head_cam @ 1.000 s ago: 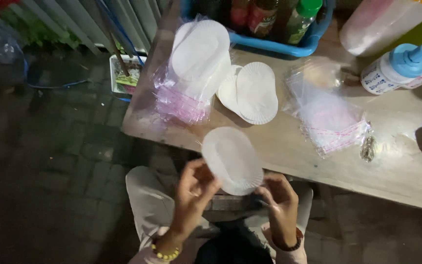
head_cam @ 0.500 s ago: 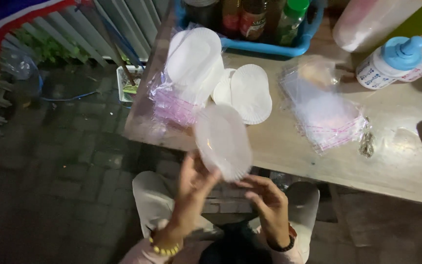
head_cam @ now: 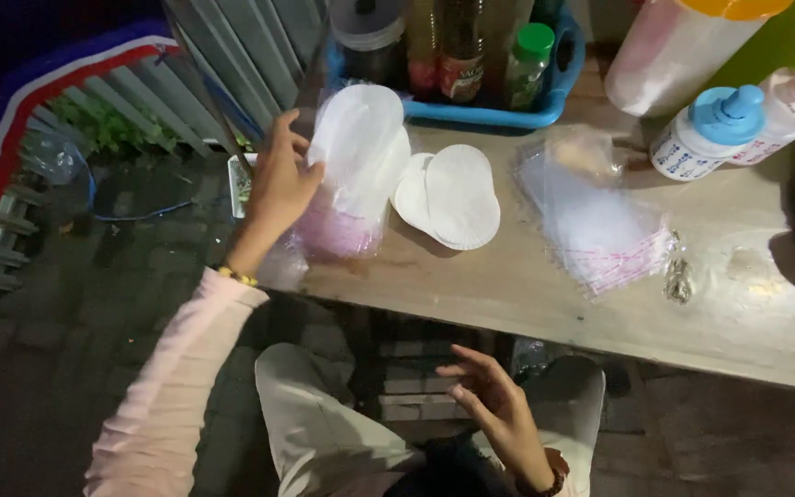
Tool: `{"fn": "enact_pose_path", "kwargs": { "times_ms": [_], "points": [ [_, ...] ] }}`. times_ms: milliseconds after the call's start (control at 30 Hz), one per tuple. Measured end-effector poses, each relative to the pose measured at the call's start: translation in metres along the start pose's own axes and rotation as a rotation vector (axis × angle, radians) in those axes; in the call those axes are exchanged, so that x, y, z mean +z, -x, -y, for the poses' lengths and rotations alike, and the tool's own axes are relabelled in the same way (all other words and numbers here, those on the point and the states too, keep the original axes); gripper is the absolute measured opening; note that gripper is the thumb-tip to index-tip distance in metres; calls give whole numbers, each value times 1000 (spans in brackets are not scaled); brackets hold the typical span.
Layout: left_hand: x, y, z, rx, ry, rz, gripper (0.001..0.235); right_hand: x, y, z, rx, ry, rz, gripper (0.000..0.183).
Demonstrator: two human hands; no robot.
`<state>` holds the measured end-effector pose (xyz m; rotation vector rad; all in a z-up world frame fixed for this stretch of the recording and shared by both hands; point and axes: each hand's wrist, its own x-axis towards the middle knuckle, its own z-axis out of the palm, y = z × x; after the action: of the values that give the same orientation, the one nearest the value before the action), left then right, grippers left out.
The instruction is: The person places white paper food boats into small clear plastic bags by hand at a table.
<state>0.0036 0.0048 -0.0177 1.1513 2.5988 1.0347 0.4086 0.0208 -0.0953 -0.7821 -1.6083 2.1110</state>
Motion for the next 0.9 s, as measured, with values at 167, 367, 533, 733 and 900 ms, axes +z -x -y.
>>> {"fn": "enact_pose_path", "kwargs": {
  "times_ms": [167, 367, 533, 733, 900],
  "points": [
    [16, 25, -26, 408, -556, 14, 71, -4, 1, 8, 89, -10, -67, 46],
    [56, 31, -4, 480, -519, 128, 73, -27, -7, 59, -393, 471, -237, 20],
    [27, 47, -35, 501, -510, 46, 78, -108, -62, 82, -734, 1298, -480, 35],
    [11, 111, -59, 534, -326, -31, 76, -140, -83, 71, -522, 1603, -419, 50],
    [34, 181, -64, 666, -79, -35, 63, -122, -71, 58, -725, 1605, -567, 19]
  ]
}}
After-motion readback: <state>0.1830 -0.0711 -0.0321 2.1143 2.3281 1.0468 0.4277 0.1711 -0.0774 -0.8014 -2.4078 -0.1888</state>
